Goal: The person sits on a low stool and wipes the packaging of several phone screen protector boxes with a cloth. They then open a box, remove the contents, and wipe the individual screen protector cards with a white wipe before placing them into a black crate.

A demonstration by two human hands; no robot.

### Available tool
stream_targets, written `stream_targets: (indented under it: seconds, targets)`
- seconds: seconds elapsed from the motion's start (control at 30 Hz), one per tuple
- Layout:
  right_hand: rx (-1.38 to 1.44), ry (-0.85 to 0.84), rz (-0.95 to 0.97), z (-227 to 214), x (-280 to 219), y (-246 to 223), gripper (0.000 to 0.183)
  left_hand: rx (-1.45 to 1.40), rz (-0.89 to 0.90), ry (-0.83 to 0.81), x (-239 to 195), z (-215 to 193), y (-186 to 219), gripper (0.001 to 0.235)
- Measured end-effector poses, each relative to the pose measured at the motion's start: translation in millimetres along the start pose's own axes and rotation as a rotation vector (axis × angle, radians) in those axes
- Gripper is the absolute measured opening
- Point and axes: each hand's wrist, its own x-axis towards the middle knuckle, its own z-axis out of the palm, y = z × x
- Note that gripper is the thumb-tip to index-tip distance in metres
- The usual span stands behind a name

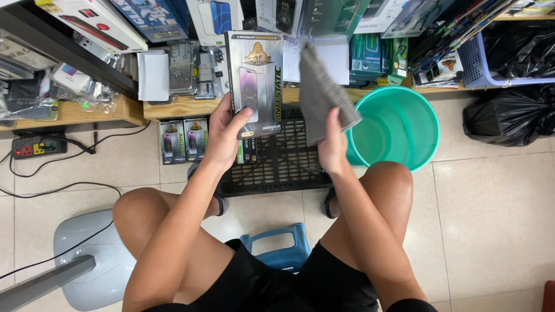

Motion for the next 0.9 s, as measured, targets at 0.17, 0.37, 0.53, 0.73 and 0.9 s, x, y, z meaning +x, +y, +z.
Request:
stream_targets:
  seconds: [0.17, 0.37, 0.53, 0.73, 0.9]
  targets:
    - [-0.586, -0.533, -0.628, 68, -38, -30, 0.082, -0.566, -0.237, 0.081, -16, 4, -28, 0.046]
    - [-0.834, -0.601, -0.805, 69, -45, -6, 0.073, -0.618, -0.329, 0.146, -18, 35, 4, 0.078]
    - [-0.830, -0.506, -0.725, 56, -21, 5, 0.073, -0.284, -0.283, -0.102, -33, 64, 18, 0.058]
    - [-0.848, -0.192, -0.624, 31, 14, -16, 0.086, -0.002, -0.159, -0.295, -38, 75, -40, 0.064]
    - [-0.640, 0.037, -0.515, -1, 55, -12, 0.073, 0.139, -0.187, -0.474, -47, 82, -12, 0.066]
